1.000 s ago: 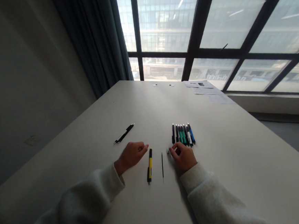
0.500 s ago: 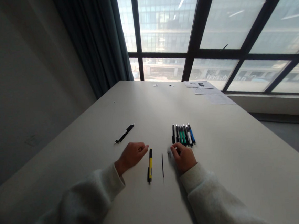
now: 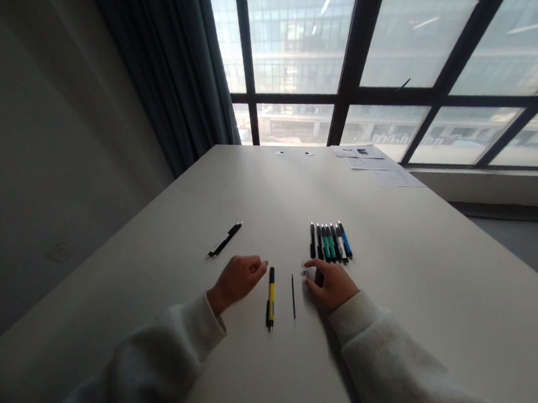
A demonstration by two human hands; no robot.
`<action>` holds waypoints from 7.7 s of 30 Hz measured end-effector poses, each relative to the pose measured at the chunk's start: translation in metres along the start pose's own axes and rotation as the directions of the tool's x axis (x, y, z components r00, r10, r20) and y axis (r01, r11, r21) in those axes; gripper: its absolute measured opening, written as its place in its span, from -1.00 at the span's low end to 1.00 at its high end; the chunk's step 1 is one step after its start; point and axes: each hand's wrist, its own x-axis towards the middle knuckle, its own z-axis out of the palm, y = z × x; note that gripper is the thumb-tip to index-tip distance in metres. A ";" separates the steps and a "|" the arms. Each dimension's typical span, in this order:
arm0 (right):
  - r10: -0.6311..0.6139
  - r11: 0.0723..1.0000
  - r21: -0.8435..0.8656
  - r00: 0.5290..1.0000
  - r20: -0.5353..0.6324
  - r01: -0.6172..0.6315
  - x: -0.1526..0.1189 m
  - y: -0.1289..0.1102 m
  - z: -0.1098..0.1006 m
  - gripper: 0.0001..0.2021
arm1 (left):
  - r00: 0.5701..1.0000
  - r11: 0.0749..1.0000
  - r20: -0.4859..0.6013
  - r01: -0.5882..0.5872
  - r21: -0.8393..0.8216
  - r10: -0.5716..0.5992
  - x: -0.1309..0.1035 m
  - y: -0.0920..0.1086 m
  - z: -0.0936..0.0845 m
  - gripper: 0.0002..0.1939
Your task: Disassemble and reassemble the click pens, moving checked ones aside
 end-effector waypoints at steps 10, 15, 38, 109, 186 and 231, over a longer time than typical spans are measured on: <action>0.008 0.998 -0.066 0.995 0.096 -0.002 0.002 0.005 -0.006 -0.71 | 1.000 1.000 0.006 -0.005 -0.003 0.005 0.001 -0.001 0.001 -0.56; 0.012 0.995 -0.101 0.991 0.130 0.002 0.002 0.006 -0.008 -0.71 | 1.000 1.000 0.004 -0.004 -0.001 0.004 0.001 -0.002 0.001 -0.56; -0.099 0.993 -0.080 0.989 -0.107 0.091 -0.002 0.004 -0.007 -0.82 | 1.000 1.000 0.019 0.003 0.030 -0.004 0.000 -0.001 0.001 -0.55; 0.289 0.371 0.927 0.942 -0.174 0.058 -0.015 -0.056 -0.007 -0.75 | 0.809 0.213 0.522 0.479 -0.852 0.269 -0.006 0.006 -0.005 -0.54; -0.141 0.979 -0.185 0.943 -0.301 0.087 -0.007 -0.015 -0.005 -0.83 | 0.876 -0.044 0.352 0.387 -0.921 0.330 -0.007 0.003 -0.005 -0.70; -0.145 0.615 0.782 0.989 -0.018 0.104 0.014 -0.105 -0.041 -0.78 | 0.872 0.106 0.355 0.340 -0.935 0.338 -0.007 0.001 -0.001 -0.64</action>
